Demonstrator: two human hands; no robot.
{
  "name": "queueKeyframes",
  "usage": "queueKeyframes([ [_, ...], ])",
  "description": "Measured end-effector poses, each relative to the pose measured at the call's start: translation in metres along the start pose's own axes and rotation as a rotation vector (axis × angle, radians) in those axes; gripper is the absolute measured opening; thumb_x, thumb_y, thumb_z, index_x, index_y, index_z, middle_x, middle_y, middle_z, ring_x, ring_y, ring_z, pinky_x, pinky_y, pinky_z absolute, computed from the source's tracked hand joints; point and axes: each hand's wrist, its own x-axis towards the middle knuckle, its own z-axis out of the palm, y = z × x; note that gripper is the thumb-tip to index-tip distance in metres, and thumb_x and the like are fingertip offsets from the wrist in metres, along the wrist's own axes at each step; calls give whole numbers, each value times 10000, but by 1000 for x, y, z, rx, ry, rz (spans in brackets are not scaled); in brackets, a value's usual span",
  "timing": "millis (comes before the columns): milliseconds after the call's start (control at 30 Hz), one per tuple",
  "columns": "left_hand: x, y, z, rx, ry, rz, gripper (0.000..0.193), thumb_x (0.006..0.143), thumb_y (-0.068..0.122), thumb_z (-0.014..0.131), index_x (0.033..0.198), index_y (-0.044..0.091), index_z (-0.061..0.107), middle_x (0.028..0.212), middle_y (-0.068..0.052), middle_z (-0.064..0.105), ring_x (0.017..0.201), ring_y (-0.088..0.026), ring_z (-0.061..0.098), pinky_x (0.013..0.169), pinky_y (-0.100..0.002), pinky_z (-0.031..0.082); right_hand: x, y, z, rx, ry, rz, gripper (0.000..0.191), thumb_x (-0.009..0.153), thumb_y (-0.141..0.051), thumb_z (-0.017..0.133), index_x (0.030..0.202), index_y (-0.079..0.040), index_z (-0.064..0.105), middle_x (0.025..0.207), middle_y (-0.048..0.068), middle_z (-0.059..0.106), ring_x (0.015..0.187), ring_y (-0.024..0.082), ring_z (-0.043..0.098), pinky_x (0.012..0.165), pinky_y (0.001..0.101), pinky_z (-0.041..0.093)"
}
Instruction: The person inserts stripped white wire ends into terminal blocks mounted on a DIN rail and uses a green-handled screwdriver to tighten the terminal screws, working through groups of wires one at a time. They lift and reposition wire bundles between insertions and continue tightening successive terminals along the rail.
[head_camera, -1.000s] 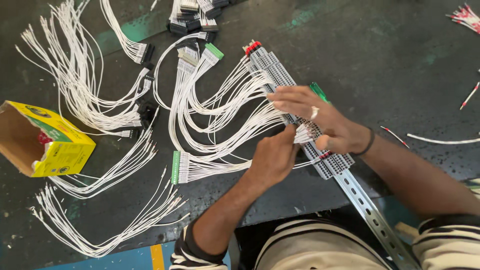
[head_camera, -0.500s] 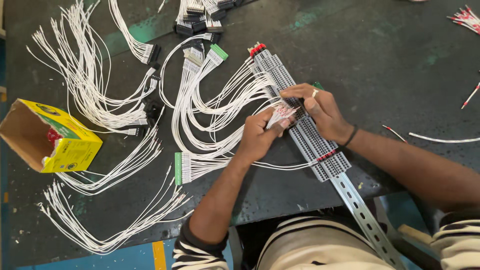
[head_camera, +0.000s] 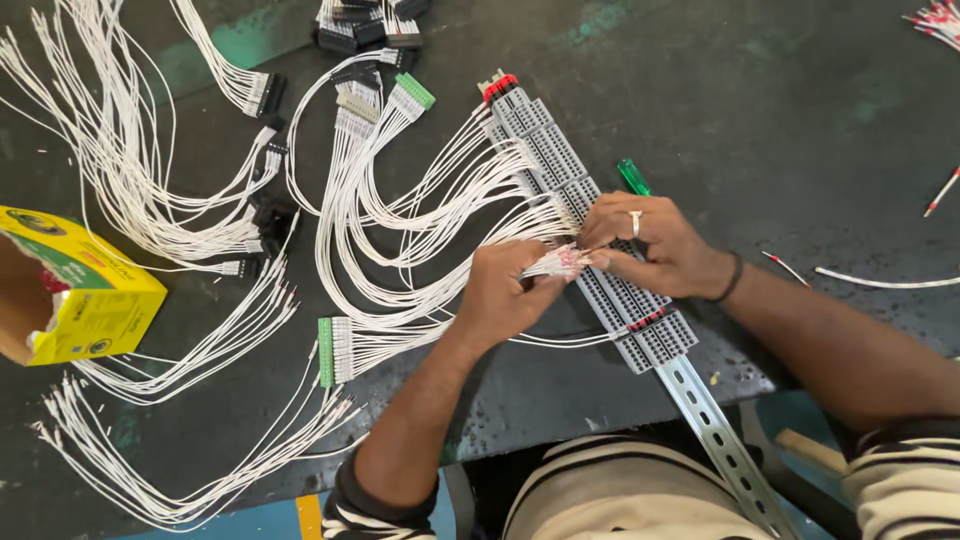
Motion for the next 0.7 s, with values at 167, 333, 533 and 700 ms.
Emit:
queueKeyframes([
  [167, 1, 1, -4, 14, 84, -50, 202, 803, 124, 839, 886, 6, 698, 690, -92, 631, 535, -182, 590, 500, -320, 440, 5, -2, -3, -19, -7, 19, 125, 873, -54, 769, 982, -29, 711, 967, 104, 726, 930, 250, 712, 824, 368, 571],
  [333, -3, -6, -4, 51, 102, 39, 157, 761, 46, 792, 878, 9, 694, 714, -87, 613, 573, -196, 603, 533, -325, 448, 5, 4, 1, -40, -2, 28, 137, 839, -39, 788, 959, -22, 723, 924, 102, 717, 906, 256, 705, 809, 377, 559],
  [533, -4, -11, -3, -24, 97, 107, 128, 800, 14, 758, 916, 22, 707, 783, -81, 633, 649, -199, 619, 594, -319, 472, 1, 12, 6, 3, 7, 32, 130, 848, -72, 808, 941, -24, 732, 965, 101, 744, 919, 243, 712, 816, 375, 557],
  [700, -5, -8, 0, 42, 108, 6, 178, 777, 67, 786, 761, 23, 614, 659, -46, 562, 545, -156, 554, 524, -317, 450, 4, 6, -6, -38, -53, -25, 207, 824, -130, 837, 980, -32, 742, 999, 107, 756, 948, 263, 719, 834, 379, 570],
])
